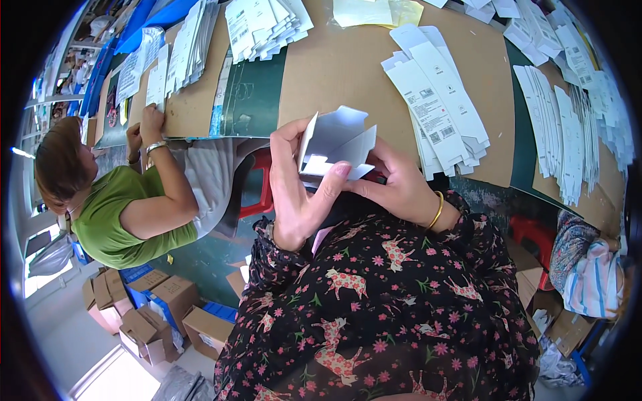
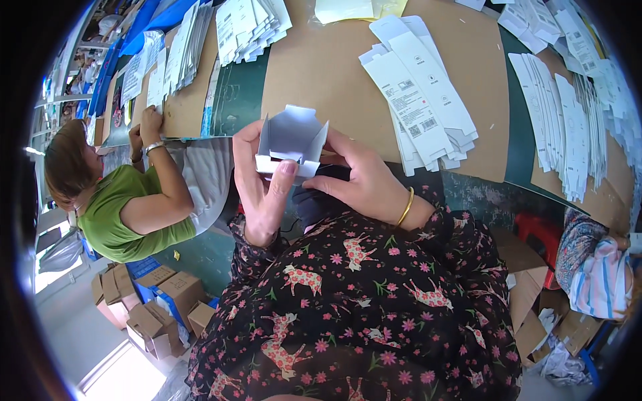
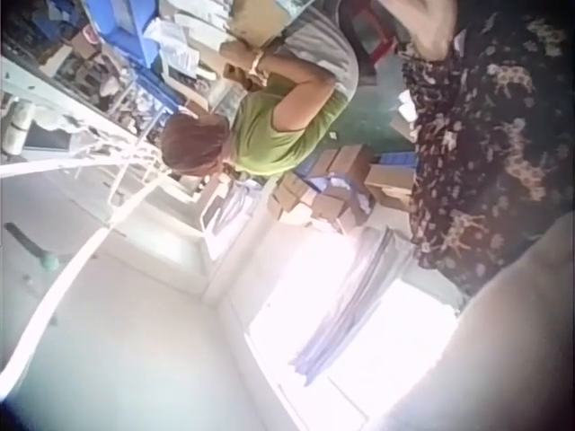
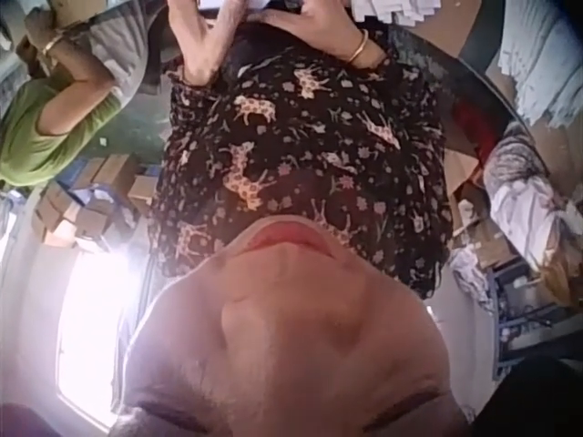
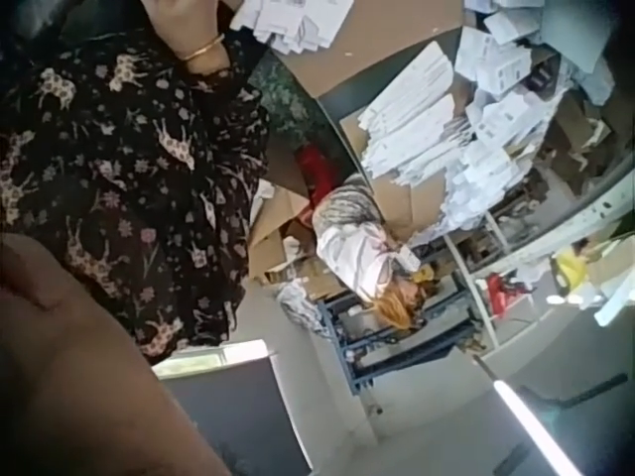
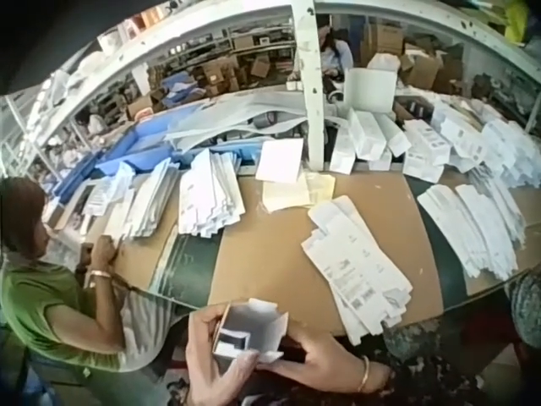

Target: The person peels a sticker from a sheet, places it onto a flat cardboard box, and folds the box into a rectangular shape by hand.

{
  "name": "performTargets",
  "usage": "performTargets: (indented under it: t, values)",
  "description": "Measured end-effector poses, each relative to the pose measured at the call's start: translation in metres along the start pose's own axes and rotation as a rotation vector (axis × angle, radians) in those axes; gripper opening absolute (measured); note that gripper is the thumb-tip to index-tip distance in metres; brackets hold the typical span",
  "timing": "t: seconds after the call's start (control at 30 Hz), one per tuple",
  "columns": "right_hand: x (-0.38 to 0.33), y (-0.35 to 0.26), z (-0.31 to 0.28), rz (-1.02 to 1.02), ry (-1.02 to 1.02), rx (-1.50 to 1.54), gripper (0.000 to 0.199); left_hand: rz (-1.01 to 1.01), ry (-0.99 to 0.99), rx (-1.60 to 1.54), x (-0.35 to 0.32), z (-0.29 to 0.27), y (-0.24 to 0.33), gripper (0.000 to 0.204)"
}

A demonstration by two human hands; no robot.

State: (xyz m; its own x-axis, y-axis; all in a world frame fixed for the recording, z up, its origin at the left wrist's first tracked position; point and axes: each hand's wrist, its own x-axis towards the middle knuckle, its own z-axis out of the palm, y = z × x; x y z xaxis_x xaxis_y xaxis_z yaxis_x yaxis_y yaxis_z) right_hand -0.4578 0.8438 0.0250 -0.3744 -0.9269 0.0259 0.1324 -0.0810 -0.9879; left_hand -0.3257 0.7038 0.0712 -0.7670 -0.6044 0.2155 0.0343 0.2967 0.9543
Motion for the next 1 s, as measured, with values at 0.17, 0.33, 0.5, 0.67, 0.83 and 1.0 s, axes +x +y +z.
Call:
performTargets:
  t: [0.17,0.33,0.5,0.67,0.83,1.0]
  values:
    - [0.000,0.004,0.004,-0.020,-0.030,0.033,0.060,-0.058,0.038,0.061,0.004,0.003,0.003,0.048]
    - [0.004,-0.004,0.003,-0.085,-0.044,-0.136,0.055,-0.056,0.125,0.054,0.005,-0.005,-0.005,0.046]
    - [0.015,-0.015,-0.002,0.092,-0.079,0.206,0.043,-0.012,0.133,0.081,0.002,-0.011,-0.014,0.049]
    - [0.022,-0.007,0.010,0.155,0.066,0.432,0.029,0.085,0.123,0.273,0.008,0.001,-0.009,0.047]
    - [0.024,-0.018,0.002,0.222,0.206,0.108,0.024,0.326,-0.027,0.517,0.011,0.001,-0.001,0.049]
    - [0.024,-0.027,-0.006,0.211,0.219,0.269,0.028,0.447,-0.154,0.271,0.011,-0.013,-0.025,0.090]
